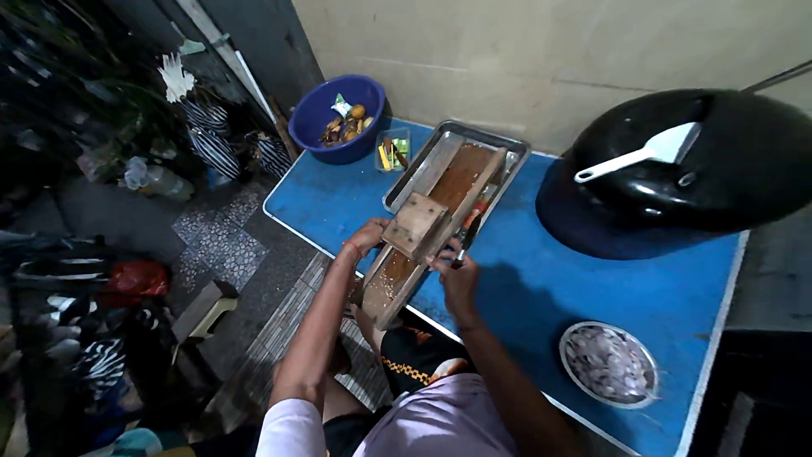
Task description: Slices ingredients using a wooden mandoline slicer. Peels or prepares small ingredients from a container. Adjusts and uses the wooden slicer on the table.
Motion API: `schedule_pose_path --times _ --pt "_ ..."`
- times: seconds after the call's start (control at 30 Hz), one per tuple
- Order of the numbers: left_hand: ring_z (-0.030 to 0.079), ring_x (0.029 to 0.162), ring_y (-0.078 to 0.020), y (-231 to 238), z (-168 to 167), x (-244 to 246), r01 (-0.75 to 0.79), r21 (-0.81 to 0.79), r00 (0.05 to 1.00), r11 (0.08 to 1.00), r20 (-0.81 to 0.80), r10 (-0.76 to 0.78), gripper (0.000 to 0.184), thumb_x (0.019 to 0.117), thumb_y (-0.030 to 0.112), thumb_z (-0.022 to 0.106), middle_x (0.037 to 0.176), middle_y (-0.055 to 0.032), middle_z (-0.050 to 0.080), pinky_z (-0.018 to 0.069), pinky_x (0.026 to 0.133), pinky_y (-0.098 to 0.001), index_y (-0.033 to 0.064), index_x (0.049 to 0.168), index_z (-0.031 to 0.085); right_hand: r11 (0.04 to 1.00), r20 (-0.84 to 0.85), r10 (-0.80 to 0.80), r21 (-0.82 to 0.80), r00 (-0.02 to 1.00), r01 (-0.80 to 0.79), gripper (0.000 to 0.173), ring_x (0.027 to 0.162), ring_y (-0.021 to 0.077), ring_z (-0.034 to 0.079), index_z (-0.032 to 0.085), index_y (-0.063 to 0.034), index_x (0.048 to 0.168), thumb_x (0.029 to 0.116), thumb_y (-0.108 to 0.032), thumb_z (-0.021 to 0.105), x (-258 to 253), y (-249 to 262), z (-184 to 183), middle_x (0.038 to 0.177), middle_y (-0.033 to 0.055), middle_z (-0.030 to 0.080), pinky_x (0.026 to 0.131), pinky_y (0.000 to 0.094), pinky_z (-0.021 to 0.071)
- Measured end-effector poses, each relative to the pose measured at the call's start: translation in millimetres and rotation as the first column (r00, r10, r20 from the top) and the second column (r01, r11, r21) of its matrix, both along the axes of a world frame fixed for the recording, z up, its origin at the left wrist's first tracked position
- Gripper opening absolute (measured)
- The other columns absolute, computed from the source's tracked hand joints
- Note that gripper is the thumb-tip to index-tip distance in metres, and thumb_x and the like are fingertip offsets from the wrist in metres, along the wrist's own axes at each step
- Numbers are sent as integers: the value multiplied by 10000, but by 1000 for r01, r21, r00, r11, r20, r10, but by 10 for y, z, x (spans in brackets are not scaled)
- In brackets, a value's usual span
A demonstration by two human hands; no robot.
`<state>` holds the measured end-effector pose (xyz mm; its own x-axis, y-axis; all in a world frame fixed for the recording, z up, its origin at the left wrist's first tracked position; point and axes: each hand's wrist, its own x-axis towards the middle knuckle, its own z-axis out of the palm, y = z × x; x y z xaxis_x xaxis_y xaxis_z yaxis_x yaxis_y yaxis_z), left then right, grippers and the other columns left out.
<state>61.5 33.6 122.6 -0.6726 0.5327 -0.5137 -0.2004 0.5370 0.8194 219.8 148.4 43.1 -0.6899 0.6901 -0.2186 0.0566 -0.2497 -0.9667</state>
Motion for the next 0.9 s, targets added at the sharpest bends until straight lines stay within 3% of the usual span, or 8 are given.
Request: schedule_pose_path --times 0.1,0.2,0.33,0.53,0.6,0.73,0.9 --pt "562 712 -72 27 -42 -44 47 -13 999 999 8 -47 245 1070 47 387 841 -19 598 511 664 -268 9 1052 628 998 22 -49 -44 999 50 609 646 89 613 534 57 1362 818 21 807 50 -130 -97 938 101 681 538 227 504" --pt "562 731 -70 51 -126 -83 112 -44 994 993 17 -111 252 1068 44 397 857 -24 612 513 690 -277 -5 1072 644 989 20 -87 -122 996 89 635 687 126 642 477 56 1374 825 33 797 125 -263 -170 942 110 660 536 246 521" --pt "579 823 -108 136 -215 -118 245 -133 969 961 12 -245 276 1078 89 414 972 -80 644 514 776 -324 -13 1135 664 956 16 -170 -240 985 169 647 634 121 627 429 45 1374 836 39 787 240 -451 -265 951 131 678 486 231 482" --pt "585 938 -153 372 -336 -155 432 -175 899 885 10 -437 297 1086 82 405 1090 -146 646 500 882 -366 -38 1190 656 931 37 -221 -288 974 223 798 669 141 620 308 -13 1495 846 50 769 329 -544 -410 1100 168 662 491 255 473" --pt "579 987 -186 475 -374 -193 464 -210 879 861 -10 -476 300 1082 60 392 1135 -173 633 480 918 -387 -50 1203 643 922 44 -237 -306 971 239 826 602 122 570 286 -24 1513 848 47 770 314 -547 -464 1084 163 658 451 251 430" --pt "585 1057 -228 658 -347 -275 517 -278 839 809 -24 -544 299 1082 64 415 1204 -203 629 459 970 -419 -42 1240 645 910 74 -231 -335 970 243 858 559 92 462 284 -42 1519 833 48 791 234 -527 -537 1093 135 617 433 249 375" --pt "587 1133 -229 714 -468 -409 517 -240 841 822 -35 -540 317 1096 101 409 1256 -196 631 447 1024 -431 -24 1267 645 919 54 -181 -347 982 189 765 569 81 517 311 -33 1491 869 37 750 221 -467 -551 1160 148 700 422 224 335"
